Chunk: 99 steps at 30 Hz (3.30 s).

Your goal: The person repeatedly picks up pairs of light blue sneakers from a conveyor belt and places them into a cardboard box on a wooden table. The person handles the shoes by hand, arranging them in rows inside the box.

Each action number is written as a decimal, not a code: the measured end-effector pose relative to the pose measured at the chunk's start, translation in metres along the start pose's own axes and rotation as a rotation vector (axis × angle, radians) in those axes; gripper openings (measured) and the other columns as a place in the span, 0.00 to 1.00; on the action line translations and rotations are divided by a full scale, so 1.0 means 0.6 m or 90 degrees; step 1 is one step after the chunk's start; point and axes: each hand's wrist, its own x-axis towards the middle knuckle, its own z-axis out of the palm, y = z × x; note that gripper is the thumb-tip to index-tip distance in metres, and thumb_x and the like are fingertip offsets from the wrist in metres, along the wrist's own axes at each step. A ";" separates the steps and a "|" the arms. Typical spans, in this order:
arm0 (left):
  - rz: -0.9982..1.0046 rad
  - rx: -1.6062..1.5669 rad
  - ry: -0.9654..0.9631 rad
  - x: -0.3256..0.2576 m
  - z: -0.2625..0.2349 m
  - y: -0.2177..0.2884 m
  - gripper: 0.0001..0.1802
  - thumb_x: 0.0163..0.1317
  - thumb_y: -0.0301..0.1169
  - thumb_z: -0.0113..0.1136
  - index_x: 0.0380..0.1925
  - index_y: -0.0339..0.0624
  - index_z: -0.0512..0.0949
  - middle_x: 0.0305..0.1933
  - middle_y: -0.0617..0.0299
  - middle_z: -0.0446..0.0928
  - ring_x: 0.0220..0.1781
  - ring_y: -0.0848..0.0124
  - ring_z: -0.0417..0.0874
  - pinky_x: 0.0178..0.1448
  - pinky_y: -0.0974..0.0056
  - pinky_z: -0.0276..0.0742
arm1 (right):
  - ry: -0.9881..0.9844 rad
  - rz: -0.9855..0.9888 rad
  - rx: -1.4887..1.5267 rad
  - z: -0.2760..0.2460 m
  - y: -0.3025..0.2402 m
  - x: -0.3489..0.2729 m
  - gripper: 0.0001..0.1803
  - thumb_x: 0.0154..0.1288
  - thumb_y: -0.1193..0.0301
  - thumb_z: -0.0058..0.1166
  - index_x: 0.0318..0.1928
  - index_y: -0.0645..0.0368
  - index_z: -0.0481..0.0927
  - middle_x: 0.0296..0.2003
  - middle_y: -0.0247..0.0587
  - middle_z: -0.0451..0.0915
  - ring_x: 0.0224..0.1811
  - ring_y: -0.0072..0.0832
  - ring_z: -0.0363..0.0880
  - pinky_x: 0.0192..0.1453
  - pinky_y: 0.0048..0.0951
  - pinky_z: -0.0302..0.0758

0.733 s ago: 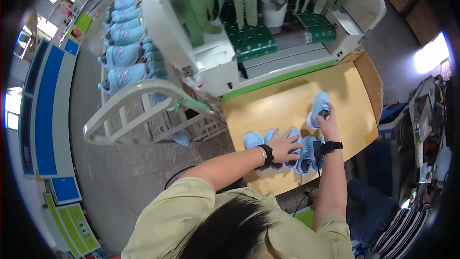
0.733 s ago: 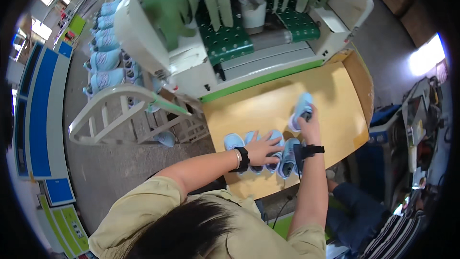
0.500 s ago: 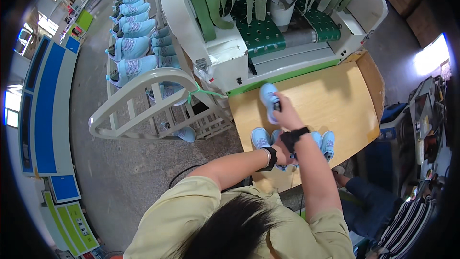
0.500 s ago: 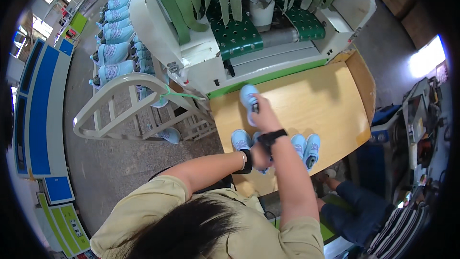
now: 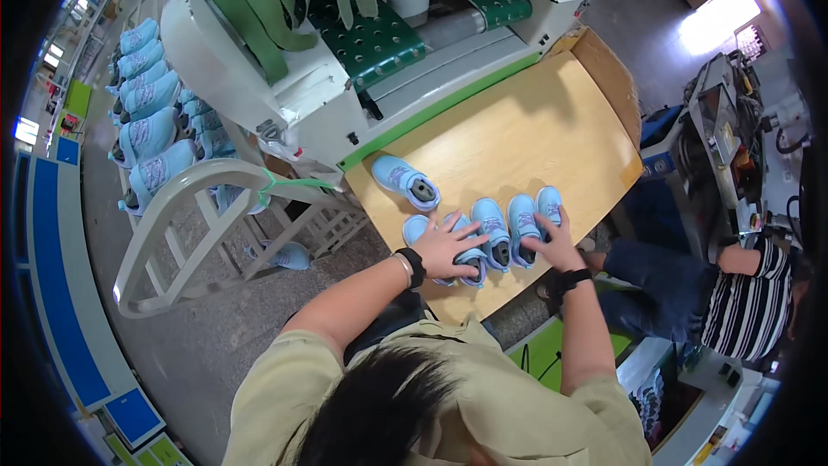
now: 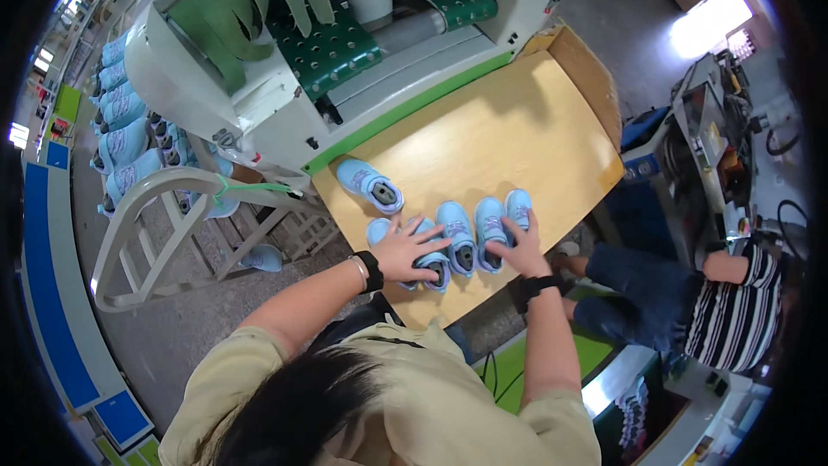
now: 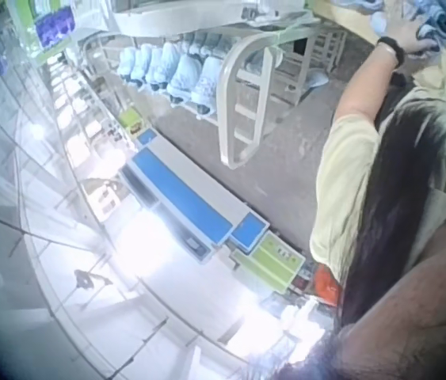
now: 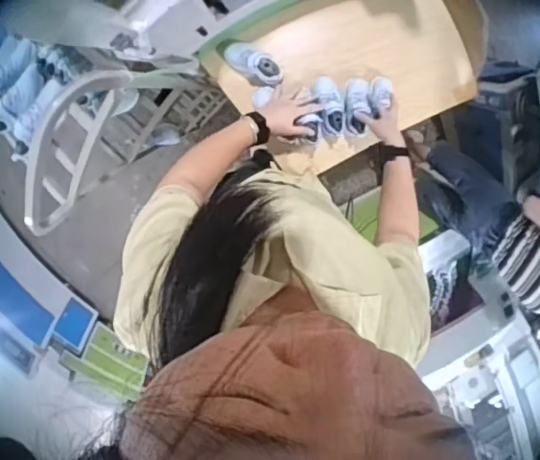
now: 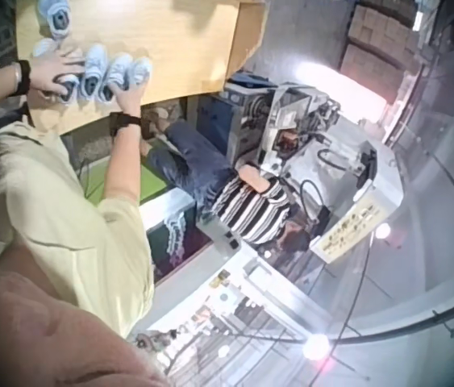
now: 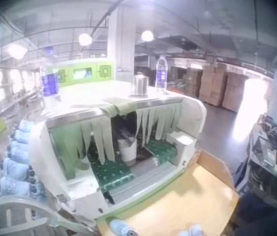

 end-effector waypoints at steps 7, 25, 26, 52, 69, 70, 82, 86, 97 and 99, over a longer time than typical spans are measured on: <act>-0.016 0.004 0.024 0.020 0.018 0.007 0.51 0.58 0.69 0.57 0.78 0.71 0.52 0.83 0.50 0.48 0.81 0.40 0.49 0.74 0.27 0.49 | -0.041 -0.045 -0.177 0.008 -0.052 -0.038 0.51 0.36 0.56 0.82 0.65 0.48 0.74 0.76 0.64 0.45 0.73 0.65 0.57 0.75 0.54 0.61; 0.006 -0.177 0.062 0.000 0.025 0.037 0.47 0.62 0.59 0.63 0.76 0.55 0.58 0.80 0.46 0.54 0.82 0.47 0.52 0.79 0.35 0.46 | -0.026 -0.245 -0.035 0.066 -0.240 0.198 0.25 0.48 0.65 0.69 0.48 0.60 0.82 0.54 0.55 0.76 0.57 0.56 0.73 0.64 0.46 0.71; -0.023 -0.292 0.196 -0.005 0.002 0.031 0.44 0.62 0.51 0.67 0.73 0.49 0.62 0.77 0.43 0.58 0.78 0.44 0.57 0.79 0.42 0.51 | -0.040 -0.236 -0.002 0.089 -0.253 0.205 0.25 0.50 0.64 0.68 0.49 0.60 0.82 0.54 0.54 0.77 0.57 0.56 0.74 0.63 0.47 0.71; -0.575 -0.205 0.587 -0.083 -0.050 -0.099 0.43 0.63 0.33 0.65 0.75 0.42 0.56 0.79 0.35 0.41 0.80 0.41 0.48 0.81 0.47 0.46 | 0.293 -0.083 0.043 -0.082 -0.074 0.350 0.42 0.51 0.68 0.75 0.66 0.63 0.70 0.62 0.57 0.74 0.68 0.50 0.70 0.74 0.43 0.65; -0.114 -0.051 0.158 0.314 -0.044 -0.065 0.46 0.51 0.29 0.69 0.72 0.45 0.61 0.79 0.39 0.53 0.79 0.39 0.54 0.79 0.49 0.57 | -0.077 -0.123 0.201 -0.006 -0.108 0.006 0.27 0.62 0.77 0.62 0.62 0.62 0.72 0.62 0.59 0.72 0.69 0.55 0.66 0.73 0.41 0.65; -0.121 -0.096 0.202 0.306 -0.051 -0.054 0.44 0.51 0.26 0.68 0.71 0.44 0.63 0.77 0.38 0.55 0.79 0.40 0.56 0.79 0.51 0.58 | -0.145 -0.155 0.168 0.011 -0.103 -0.045 0.30 0.60 0.76 0.64 0.63 0.62 0.71 0.61 0.59 0.73 0.69 0.56 0.67 0.73 0.42 0.66; -0.076 -0.545 0.717 0.168 -0.317 0.032 0.41 0.58 0.22 0.67 0.72 0.42 0.60 0.66 0.55 0.69 0.65 0.65 0.72 0.71 0.60 0.66 | 0.140 -0.015 0.462 -0.100 -0.169 0.112 0.42 0.64 0.74 0.63 0.74 0.57 0.54 0.60 0.51 0.72 0.62 0.36 0.74 0.65 0.37 0.72; -0.159 -0.258 0.930 0.125 -0.443 -0.014 0.41 0.60 0.23 0.63 0.73 0.40 0.57 0.69 0.49 0.64 0.70 0.60 0.67 0.75 0.57 0.61 | 0.292 -0.320 0.434 -0.178 -0.327 0.342 0.38 0.65 0.74 0.62 0.73 0.57 0.60 0.59 0.51 0.75 0.59 0.37 0.78 0.64 0.36 0.74; -0.182 0.003 0.777 0.106 -0.366 -0.060 0.41 0.67 0.31 0.60 0.77 0.37 0.53 0.82 0.39 0.42 0.83 0.43 0.45 0.82 0.51 0.44 | 0.330 -0.404 0.184 -0.081 -0.376 0.561 0.43 0.62 0.68 0.64 0.75 0.60 0.59 0.66 0.60 0.70 0.69 0.54 0.67 0.73 0.47 0.64; -0.252 0.081 0.477 0.090 -0.290 -0.018 0.44 0.63 0.43 0.64 0.77 0.53 0.58 0.84 0.42 0.38 0.83 0.36 0.38 0.80 0.33 0.35 | 0.150 -0.302 0.078 -0.015 -0.201 0.479 0.43 0.62 0.66 0.66 0.74 0.63 0.60 0.69 0.61 0.66 0.73 0.55 0.63 0.76 0.47 0.61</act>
